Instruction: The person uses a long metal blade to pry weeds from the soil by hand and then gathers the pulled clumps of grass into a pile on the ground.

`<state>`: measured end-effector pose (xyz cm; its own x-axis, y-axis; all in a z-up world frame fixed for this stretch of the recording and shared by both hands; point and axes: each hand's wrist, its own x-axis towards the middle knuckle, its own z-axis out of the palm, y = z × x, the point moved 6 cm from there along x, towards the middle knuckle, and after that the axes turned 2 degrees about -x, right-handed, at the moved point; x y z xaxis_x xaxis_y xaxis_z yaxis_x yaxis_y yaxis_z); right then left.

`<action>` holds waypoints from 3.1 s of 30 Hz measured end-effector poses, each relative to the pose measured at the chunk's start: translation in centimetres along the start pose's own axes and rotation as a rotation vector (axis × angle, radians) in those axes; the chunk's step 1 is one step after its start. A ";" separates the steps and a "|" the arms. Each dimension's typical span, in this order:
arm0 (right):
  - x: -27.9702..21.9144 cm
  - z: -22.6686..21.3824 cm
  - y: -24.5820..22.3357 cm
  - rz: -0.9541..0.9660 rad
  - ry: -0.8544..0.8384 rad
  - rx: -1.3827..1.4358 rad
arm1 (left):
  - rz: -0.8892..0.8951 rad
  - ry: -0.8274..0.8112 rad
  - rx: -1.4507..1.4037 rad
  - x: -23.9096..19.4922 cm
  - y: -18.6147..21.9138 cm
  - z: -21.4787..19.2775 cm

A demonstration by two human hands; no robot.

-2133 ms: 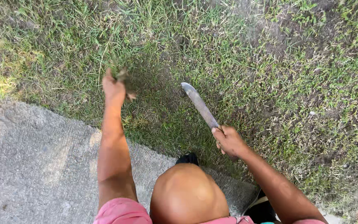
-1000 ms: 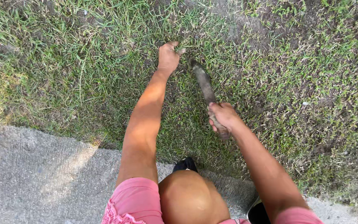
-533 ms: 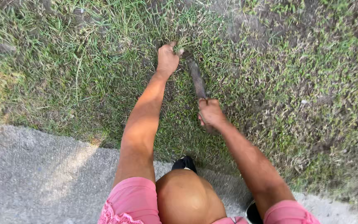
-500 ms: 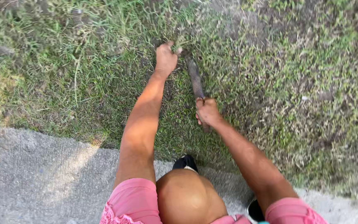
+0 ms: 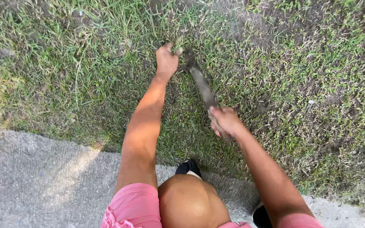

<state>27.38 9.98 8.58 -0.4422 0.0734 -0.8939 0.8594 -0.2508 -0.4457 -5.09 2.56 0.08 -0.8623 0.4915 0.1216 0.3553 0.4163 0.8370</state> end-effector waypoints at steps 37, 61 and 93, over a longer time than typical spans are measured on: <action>7.1 -2.4 -2.9 -0.136 0.146 -0.075 | -0.288 -0.041 -0.138 -1.4 -2.5 0.4; -0.8 1.8 -0.9 -0.074 -0.027 0.120 | -0.273 0.121 -0.093 -1.4 -4.4 -2.1; 4.7 3.6 0.1 -0.618 0.478 -0.873 | -0.255 0.237 -0.441 -3.3 -2.1 -4.7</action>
<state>24.49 6.85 4.53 -0.8645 0.3531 -0.3577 0.4990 0.6886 -0.5262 -4.69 -3.48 0.43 -0.9767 0.2107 -0.0403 -0.0161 0.1153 0.9932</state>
